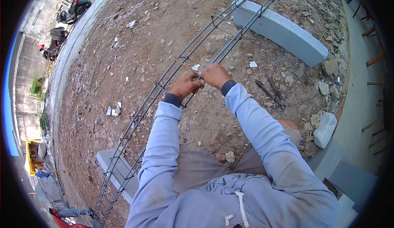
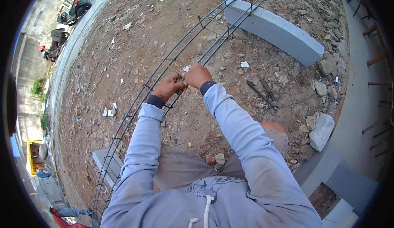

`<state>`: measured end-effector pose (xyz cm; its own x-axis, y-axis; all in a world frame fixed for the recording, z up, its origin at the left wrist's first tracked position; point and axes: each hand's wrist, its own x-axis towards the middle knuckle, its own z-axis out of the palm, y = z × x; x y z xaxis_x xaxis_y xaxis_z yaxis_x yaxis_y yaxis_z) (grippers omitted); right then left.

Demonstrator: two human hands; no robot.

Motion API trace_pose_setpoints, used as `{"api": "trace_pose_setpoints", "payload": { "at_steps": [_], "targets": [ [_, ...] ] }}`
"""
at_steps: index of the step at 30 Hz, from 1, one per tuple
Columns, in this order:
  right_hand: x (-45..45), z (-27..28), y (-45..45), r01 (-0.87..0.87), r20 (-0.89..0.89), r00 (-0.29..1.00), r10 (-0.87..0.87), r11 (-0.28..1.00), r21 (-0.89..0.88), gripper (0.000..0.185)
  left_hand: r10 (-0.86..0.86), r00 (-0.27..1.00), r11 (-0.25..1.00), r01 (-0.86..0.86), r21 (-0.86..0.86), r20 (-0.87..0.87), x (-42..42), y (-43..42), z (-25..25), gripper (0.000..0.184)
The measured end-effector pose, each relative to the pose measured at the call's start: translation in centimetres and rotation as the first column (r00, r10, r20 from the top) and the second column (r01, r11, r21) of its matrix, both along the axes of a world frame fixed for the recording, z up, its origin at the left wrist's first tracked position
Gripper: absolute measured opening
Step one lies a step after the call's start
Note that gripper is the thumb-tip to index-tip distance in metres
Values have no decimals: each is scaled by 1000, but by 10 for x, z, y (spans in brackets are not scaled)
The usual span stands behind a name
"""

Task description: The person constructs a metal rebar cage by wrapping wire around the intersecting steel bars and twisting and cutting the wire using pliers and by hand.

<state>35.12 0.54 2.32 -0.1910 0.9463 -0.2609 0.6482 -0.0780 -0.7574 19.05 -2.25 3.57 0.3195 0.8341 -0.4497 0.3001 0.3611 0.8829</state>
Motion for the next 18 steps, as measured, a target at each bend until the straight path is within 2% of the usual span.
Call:
{"api": "trace_pose_setpoints", "payload": {
  "at_steps": [2,4,7,8,11,14,16,17,18],
  "targets": [
    [-3,-2,3,-14,26,1000,15,999,-29,35,-57,994,998,57,6,-98,-1,1,2,31],
    [-4,0,7,-28,44,999,31,997,-78,38,-60,956,987,101,129,-287,-2,1,0,31],
    [-8,-4,3,-1,31,999,5,993,-116,43,12,867,948,148,280,-499,-1,0,-6,30],
    [-9,-9,2,18,-28,999,-23,988,-150,44,50,832,932,160,326,-552,0,-2,-9,30],
    [-11,-31,2,55,-170,981,-95,972,-226,46,235,817,825,120,553,-527,8,-10,-20,25],
    [-12,-41,3,53,-200,975,-99,973,-225,46,249,637,867,190,461,-730,19,-14,-7,25],
    [-12,-33,3,34,-156,985,-66,979,-199,45,87,800,991,-8,135,-593,20,-9,3,25],
    [-11,-29,2,41,-129,989,-68,979,-201,43,38,869,996,-73,-53,-493,18,-5,7,26],
    [-8,-12,-3,48,-101,992,-70,978,-201,42,41,922,988,-94,-122,-385,14,-2,5,25]
  ]
}}
